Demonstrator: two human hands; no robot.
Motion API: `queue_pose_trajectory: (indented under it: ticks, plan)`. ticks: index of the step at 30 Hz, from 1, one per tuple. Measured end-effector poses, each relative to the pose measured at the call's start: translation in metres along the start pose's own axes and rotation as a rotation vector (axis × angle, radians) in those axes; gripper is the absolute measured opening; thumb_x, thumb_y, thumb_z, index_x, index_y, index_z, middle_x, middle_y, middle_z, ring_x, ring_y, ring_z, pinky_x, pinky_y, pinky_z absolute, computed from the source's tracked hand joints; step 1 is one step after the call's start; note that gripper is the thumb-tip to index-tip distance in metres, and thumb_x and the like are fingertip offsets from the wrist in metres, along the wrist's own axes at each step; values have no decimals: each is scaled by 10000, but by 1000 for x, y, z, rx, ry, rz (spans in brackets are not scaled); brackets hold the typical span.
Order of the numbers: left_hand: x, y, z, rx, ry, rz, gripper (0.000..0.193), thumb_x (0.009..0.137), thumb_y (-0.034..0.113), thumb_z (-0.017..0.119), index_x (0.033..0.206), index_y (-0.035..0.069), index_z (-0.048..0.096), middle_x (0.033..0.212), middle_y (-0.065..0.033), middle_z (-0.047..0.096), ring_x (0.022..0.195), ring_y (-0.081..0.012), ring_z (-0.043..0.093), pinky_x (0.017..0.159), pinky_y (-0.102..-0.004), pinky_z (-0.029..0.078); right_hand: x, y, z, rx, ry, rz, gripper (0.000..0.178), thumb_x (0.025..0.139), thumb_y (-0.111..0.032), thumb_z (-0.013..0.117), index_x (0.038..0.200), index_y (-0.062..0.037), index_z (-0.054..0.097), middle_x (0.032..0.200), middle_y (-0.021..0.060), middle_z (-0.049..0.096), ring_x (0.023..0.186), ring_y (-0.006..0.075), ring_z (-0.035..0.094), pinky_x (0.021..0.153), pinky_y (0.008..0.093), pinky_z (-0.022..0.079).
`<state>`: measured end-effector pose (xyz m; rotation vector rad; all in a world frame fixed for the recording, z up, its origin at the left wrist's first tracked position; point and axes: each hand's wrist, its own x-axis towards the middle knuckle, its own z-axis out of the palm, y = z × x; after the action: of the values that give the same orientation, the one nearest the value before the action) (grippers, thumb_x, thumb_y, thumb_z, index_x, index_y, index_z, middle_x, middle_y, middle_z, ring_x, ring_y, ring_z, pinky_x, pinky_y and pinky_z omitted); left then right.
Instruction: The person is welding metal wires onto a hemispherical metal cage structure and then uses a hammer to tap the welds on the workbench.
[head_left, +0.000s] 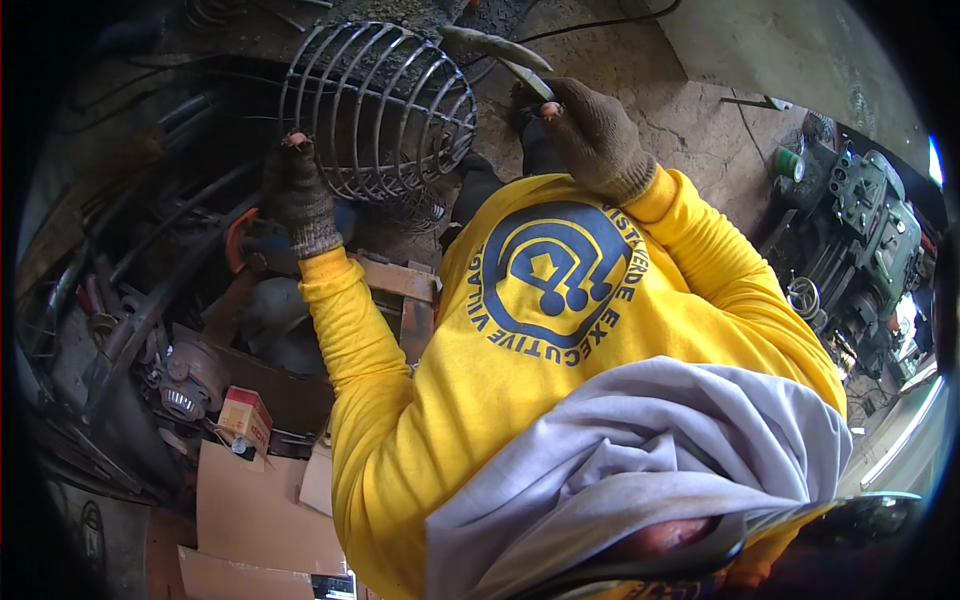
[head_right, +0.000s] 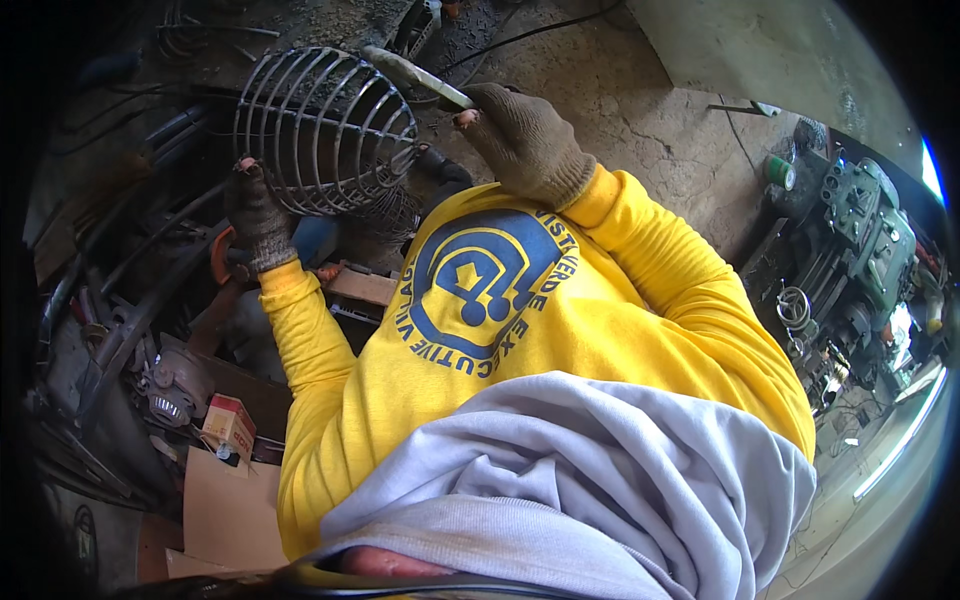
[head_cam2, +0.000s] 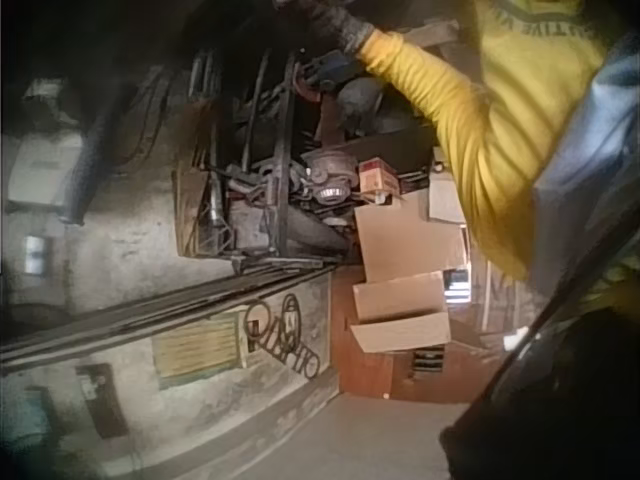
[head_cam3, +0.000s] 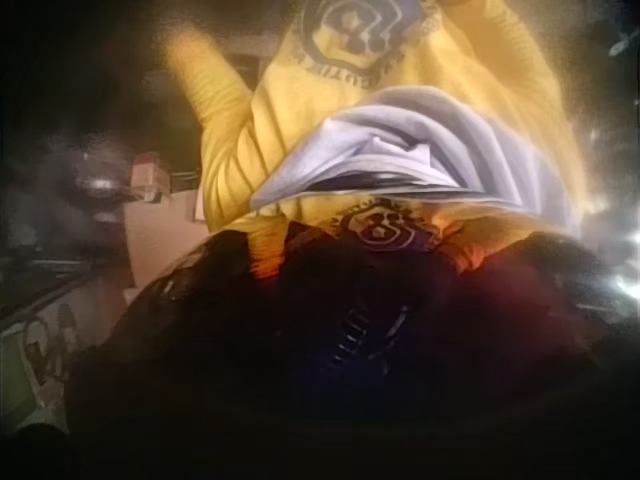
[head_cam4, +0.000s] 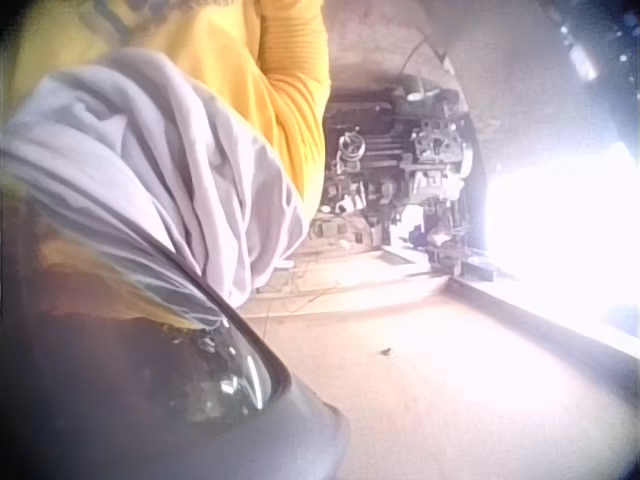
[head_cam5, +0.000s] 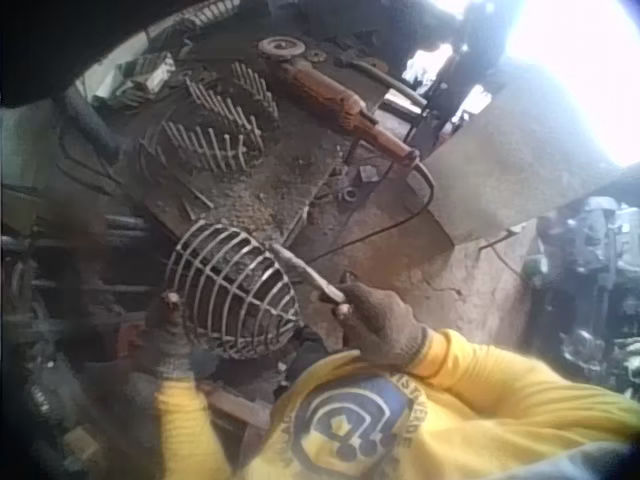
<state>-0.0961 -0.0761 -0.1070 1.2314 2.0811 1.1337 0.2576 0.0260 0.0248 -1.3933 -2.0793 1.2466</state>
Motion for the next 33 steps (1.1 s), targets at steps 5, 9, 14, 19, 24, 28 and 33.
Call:
queue_pose_trajectory:
  ticks: [5, 9, 14, 19, 24, 28, 33]
  plan:
    - [-6, 16, 10, -676, 115, -258, 161, 886, -4, 614, 1039, -55, 623, 1046, -153, 666, 956, -201, 647, 900, -293, 535, -1, -20, -2, -71, 47, -70, 299, 948, -302, 553, 1102, -54, 617, 865, 166, 663, 760, 347, 654, 672, 399, 517]
    - [-4, 70, 11, -211, 101, -214, 146, 873, 21, 652, 1003, -43, 643, 990, -122, 682, 911, -178, 654, 873, -278, 531, 7, 6, 9, -155, -114, 69, 277, 934, -273, 565, 1124, -77, 610, 867, 176, 656, 792, 369, 649, 695, 414, 516]
    - [-9, 36, 13, -580, 125, -187, 180, 847, 104, 721, 975, -11, 666, 934, -78, 696, 867, -152, 652, 819, -248, 515, -2, -15, 1, -80, 35, -55, 265, 941, -284, 547, 1087, -71, 608, 835, 181, 640, 788, 368, 644, 683, 428, 506]
    - [-8, 46, 15, -382, 137, -159, 169, 871, 143, 702, 961, 3, 674, 927, -75, 697, 855, -165, 656, 809, -252, 516, 6, 0, 8, -110, -69, 103, 270, 937, -268, 550, 1092, -54, 606, 826, 175, 639, 779, 362, 645, 677, 426, 505]
    - [-9, 52, 13, -117, 116, -222, 149, 848, 106, 722, 953, 9, 678, 931, -72, 698, 853, -152, 652, 783, -243, 518, -1, -8, 2, -116, 55, -137, 278, 938, -282, 548, 1075, -46, 605, 811, 171, 635, 763, 357, 643, 661, 416, 507]
    - [-12, 47, 15, -371, 141, -185, 143, 831, 84, 737, 941, 15, 680, 909, -59, 696, 841, -136, 644, 769, -244, 510, 8, -4, 8, -237, -96, 64, 291, 928, -281, 561, 1093, -46, 605, 817, 164, 640, 760, 345, 646, 658, 413, 513]
    - [-14, 40, 15, -306, 102, -114, 172, 894, 135, 666, 1008, 7, 657, 949, -78, 688, 887, -168, 647, 767, -286, 500, 0, -6, 3, -215, 20, -80, 294, 935, -308, 544, 1094, -69, 606, 822, 162, 641, 773, 356, 644, 668, 430, 513]
